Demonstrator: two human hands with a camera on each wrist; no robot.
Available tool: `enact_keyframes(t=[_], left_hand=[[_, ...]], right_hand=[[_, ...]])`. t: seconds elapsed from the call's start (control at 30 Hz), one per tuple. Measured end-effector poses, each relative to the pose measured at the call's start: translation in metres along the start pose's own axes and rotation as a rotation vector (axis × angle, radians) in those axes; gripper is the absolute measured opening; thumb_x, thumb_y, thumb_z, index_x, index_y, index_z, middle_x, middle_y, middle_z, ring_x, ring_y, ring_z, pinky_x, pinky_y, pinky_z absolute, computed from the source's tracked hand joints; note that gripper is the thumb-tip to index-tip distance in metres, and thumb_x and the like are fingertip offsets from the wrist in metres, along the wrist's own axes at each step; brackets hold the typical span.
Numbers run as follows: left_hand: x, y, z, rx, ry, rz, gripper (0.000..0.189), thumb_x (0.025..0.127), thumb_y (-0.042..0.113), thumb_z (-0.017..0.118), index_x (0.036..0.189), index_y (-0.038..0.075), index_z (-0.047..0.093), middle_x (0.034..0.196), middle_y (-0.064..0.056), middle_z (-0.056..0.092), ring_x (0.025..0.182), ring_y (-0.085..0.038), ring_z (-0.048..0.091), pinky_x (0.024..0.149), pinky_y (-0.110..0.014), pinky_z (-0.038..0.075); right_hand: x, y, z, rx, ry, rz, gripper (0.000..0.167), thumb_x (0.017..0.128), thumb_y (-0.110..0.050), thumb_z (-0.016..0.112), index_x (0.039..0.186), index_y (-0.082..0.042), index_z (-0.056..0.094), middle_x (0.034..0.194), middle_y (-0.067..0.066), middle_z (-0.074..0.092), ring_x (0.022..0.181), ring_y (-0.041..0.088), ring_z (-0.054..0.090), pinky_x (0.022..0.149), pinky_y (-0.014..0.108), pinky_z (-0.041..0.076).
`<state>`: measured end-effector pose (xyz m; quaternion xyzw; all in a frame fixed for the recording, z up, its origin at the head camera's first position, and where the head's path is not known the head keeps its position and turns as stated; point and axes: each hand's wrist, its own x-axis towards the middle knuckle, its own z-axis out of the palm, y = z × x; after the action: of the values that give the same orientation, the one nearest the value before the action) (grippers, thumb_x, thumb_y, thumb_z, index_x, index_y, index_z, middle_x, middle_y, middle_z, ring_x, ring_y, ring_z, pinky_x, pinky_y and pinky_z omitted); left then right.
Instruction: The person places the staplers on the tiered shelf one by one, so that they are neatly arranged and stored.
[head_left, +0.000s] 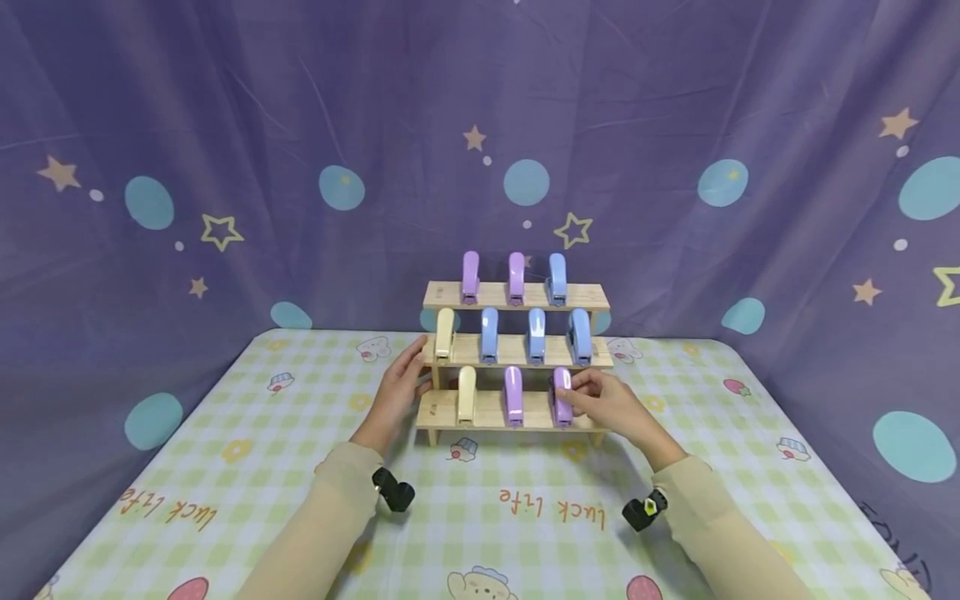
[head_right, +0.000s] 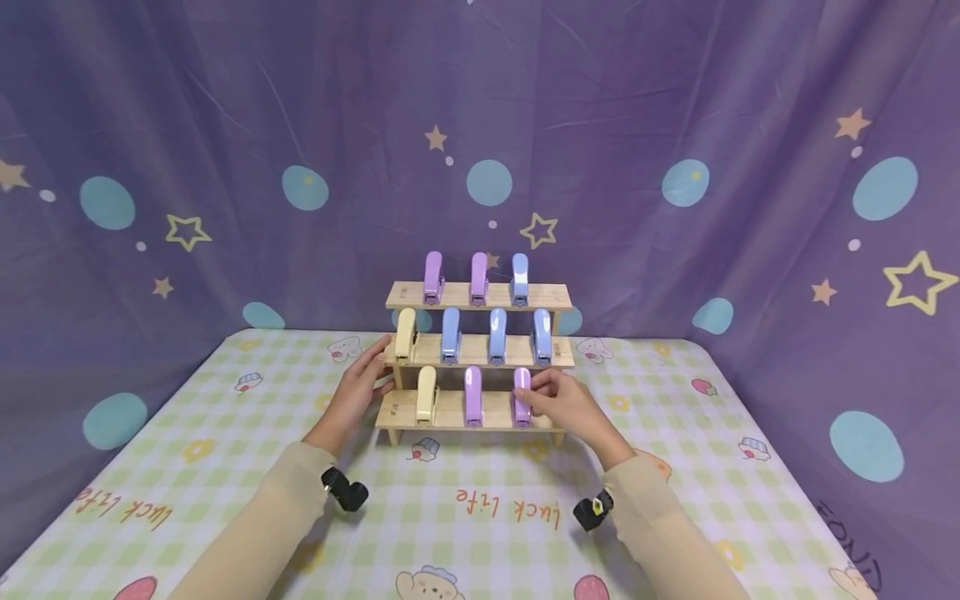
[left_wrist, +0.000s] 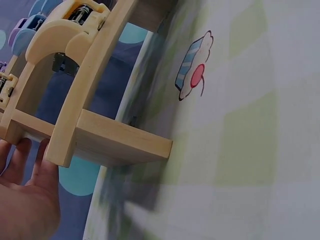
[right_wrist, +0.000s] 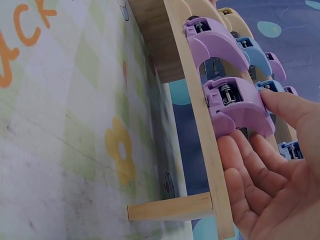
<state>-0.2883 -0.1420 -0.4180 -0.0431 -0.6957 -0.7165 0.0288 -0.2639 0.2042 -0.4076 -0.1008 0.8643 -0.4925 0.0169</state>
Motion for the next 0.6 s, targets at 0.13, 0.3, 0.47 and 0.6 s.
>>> enact_keyframes(t=[0.13,0.3,0.47,0.6], left_hand=[[0.0,0.0,0.0,-0.002,0.006,-0.014,0.048,0.11,0.028,0.042,0.157,0.019,0.036,0.153,-0.011,0.043,0.131,-0.033,0.046,0.109,-0.046,0.044],[-0.001,0.001,0.001,-0.01,-0.007,0.008,0.048,0.11,0.025,0.045,0.156,0.016,0.038,0.152,-0.012,0.044,0.131,-0.033,0.047,0.109,-0.046,0.044],[-0.004,0.002,-0.004,0.076,-0.041,0.031,0.05,0.109,0.029,0.045,0.156,0.014,0.037,0.152,-0.013,0.044,0.133,-0.034,0.047,0.111,-0.051,0.04],[-0.015,0.017,-0.01,0.203,-0.087,0.03,0.051,0.109,0.031,0.046,0.156,0.013,0.036,0.152,-0.014,0.044,0.133,-0.036,0.048,0.11,-0.052,0.041]], right_hand=[[-0.002,0.0,-0.001,0.032,-0.013,0.011,0.047,0.091,-0.04,0.075,0.113,-0.001,0.061,0.091,0.007,0.071,0.078,0.02,0.069,0.072,0.031,0.056],[-0.007,0.002,-0.008,0.031,-0.017,0.007,0.045,0.094,-0.04,0.071,0.118,-0.003,0.062,0.094,0.007,0.072,0.083,0.021,0.069,0.072,0.031,0.058],[-0.016,0.008,-0.021,-0.035,-0.014,-0.046,0.041,0.101,-0.038,0.062,0.124,-0.004,0.064,0.103,0.009,0.073,0.093,0.022,0.069,0.079,0.034,0.057],[-0.024,0.017,-0.034,-0.141,0.047,-0.101,0.035,0.102,-0.033,0.06,0.125,-0.006,0.065,0.106,0.008,0.072,0.096,0.023,0.068,0.082,0.039,0.056]])
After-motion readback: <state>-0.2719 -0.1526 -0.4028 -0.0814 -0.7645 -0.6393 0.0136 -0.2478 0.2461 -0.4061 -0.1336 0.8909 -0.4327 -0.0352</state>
